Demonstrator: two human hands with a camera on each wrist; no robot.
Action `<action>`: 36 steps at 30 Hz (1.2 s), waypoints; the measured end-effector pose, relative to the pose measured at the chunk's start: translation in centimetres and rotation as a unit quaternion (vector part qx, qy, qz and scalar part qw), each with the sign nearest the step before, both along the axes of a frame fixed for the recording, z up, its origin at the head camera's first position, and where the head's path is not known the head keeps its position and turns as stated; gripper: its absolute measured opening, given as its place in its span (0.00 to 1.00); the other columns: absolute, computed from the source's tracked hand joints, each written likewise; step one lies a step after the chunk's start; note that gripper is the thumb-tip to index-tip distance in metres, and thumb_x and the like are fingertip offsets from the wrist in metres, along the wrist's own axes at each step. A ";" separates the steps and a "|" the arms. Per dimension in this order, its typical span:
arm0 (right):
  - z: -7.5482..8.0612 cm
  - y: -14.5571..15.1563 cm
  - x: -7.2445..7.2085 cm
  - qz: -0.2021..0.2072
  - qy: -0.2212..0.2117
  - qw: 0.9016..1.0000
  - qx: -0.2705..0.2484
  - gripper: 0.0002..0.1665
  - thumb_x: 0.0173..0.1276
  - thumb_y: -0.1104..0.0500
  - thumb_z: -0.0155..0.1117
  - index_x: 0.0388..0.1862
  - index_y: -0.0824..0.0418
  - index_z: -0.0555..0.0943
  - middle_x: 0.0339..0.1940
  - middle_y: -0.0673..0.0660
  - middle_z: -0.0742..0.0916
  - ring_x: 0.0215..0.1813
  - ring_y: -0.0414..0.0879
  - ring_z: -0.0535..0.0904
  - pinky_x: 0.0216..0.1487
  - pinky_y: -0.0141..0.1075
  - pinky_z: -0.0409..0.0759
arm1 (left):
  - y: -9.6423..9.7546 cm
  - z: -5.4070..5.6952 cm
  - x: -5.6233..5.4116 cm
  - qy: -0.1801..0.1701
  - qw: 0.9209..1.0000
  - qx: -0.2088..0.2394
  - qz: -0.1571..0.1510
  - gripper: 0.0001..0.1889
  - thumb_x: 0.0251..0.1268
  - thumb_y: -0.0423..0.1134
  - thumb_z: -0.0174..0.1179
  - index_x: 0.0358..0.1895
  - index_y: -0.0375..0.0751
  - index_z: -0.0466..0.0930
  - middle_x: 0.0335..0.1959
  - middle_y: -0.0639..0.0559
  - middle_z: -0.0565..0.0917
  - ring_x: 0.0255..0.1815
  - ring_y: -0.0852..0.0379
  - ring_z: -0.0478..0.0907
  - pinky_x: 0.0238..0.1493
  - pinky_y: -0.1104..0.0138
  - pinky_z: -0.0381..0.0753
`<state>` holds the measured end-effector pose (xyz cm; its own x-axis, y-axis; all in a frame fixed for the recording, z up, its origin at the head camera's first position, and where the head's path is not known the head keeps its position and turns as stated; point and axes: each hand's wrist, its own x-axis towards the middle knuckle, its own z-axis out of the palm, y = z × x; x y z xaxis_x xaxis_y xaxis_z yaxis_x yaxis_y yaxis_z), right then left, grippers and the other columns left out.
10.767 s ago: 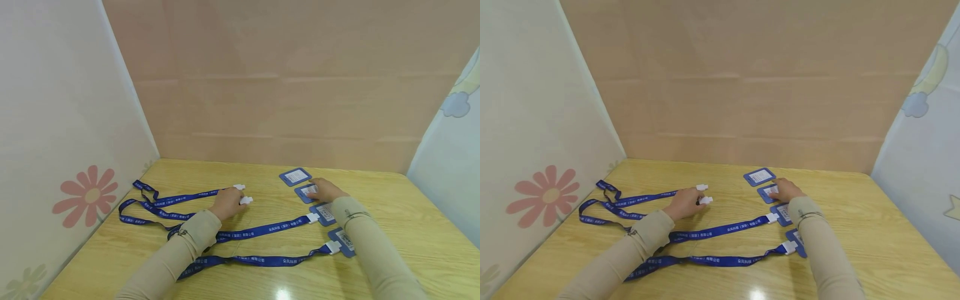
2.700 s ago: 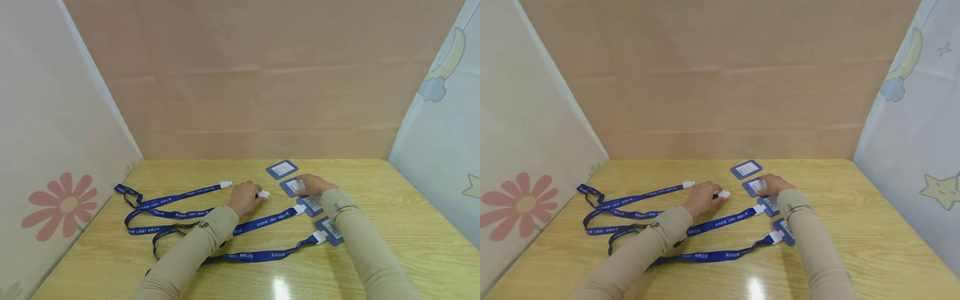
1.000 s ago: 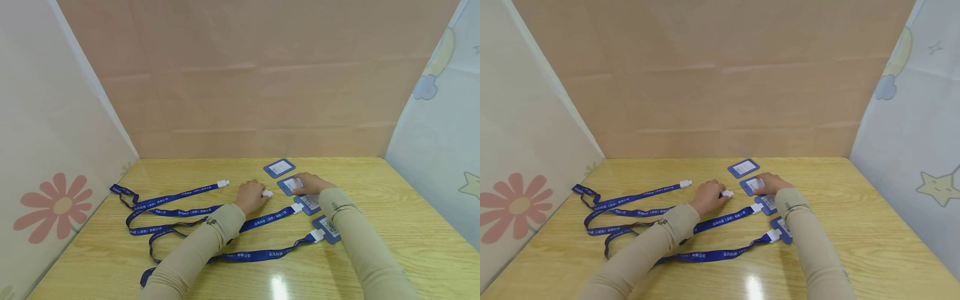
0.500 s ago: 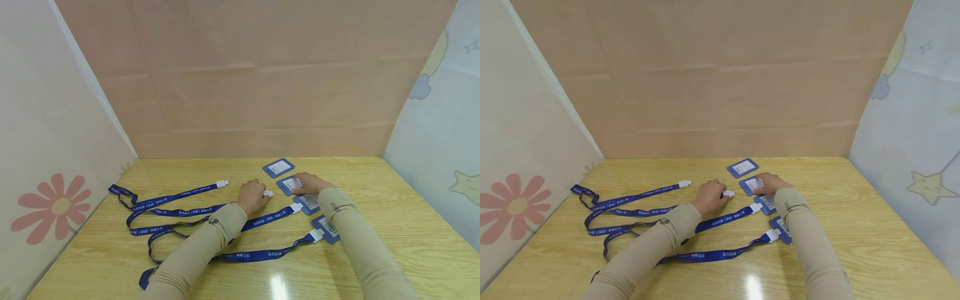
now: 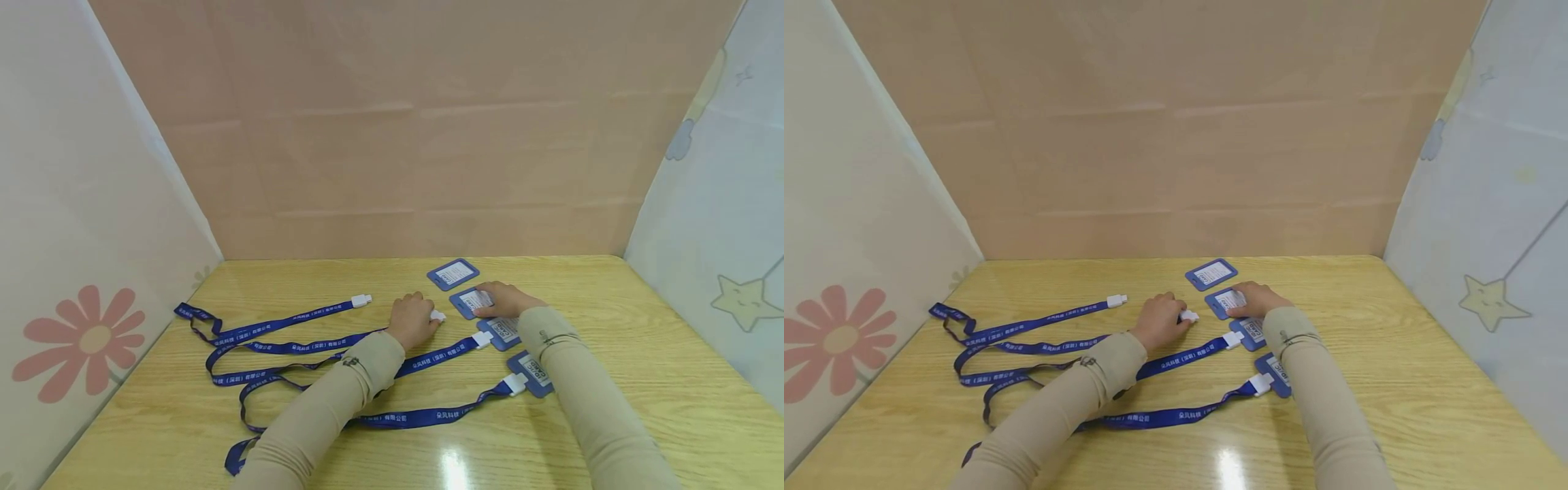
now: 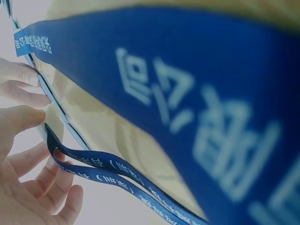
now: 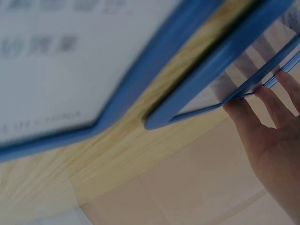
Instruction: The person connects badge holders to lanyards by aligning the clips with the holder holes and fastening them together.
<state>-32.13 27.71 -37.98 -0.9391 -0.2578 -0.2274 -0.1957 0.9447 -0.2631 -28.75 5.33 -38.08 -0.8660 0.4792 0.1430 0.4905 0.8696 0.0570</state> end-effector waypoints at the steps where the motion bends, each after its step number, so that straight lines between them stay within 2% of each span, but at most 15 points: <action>1: 0.0 0.0 0.0 0.000 0.000 1.000 0.001 0.42 0.65 0.46 0.60 0.69 0.69 0.60 0.67 0.73 0.67 0.68 0.69 0.61 0.67 0.59 0.59 | 0.0 0.0 0.0 0.000 1.000 -0.001 0.001 0.15 0.62 0.50 0.59 0.43 0.45 0.84 0.37 0.50 0.82 0.41 0.53 0.79 0.45 0.59 0.79; 11: 0.1 -0.1 0.0 -0.009 -0.004 1.000 0.004 0.43 0.65 0.45 0.60 0.69 0.68 0.60 0.68 0.72 0.67 0.69 0.69 0.60 0.67 0.59 0.59 | 0.6 0.0 -0.5 0.002 1.000 -0.021 0.011 0.15 0.61 0.52 0.59 0.41 0.46 0.84 0.36 0.51 0.83 0.38 0.55 0.78 0.43 0.61 0.77; 16: 0.0 -0.1 -0.1 -0.013 -0.004 1.000 0.003 0.43 0.64 0.44 0.60 0.69 0.68 0.61 0.68 0.72 0.67 0.69 0.69 0.60 0.67 0.59 0.59 | 1.1 0.5 -0.7 -0.014 0.999 -0.030 0.009 0.15 0.62 0.52 0.58 0.41 0.46 0.84 0.36 0.51 0.82 0.38 0.55 0.77 0.44 0.61 0.76; 28: 0.2 -0.5 0.1 -0.011 -0.003 1.000 0.005 0.42 0.65 0.45 0.60 0.69 0.68 0.60 0.67 0.72 0.67 0.68 0.68 0.61 0.67 0.58 0.60 | 1.7 1.0 -0.9 -0.028 0.998 -0.050 0.015 0.15 0.60 0.53 0.60 0.45 0.49 0.82 0.37 0.54 0.84 0.38 0.56 0.77 0.47 0.61 0.74; 36: 0.1 -0.3 0.0 -0.017 -0.006 1.000 0.005 0.43 0.65 0.45 0.60 0.69 0.67 0.60 0.68 0.71 0.67 0.69 0.68 0.61 0.67 0.58 0.60 | 2.1 0.9 -1.2 -0.017 0.997 -0.078 0.012 0.14 0.60 0.53 0.59 0.43 0.52 0.83 0.37 0.56 0.84 0.39 0.57 0.78 0.46 0.62 0.74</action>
<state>-32.16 27.38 -37.92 -0.9442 -0.2236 -0.2418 -0.1601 0.9532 -0.2564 -29.92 7.43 -37.14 -0.8805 0.4725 0.0380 0.4697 0.8805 -0.0632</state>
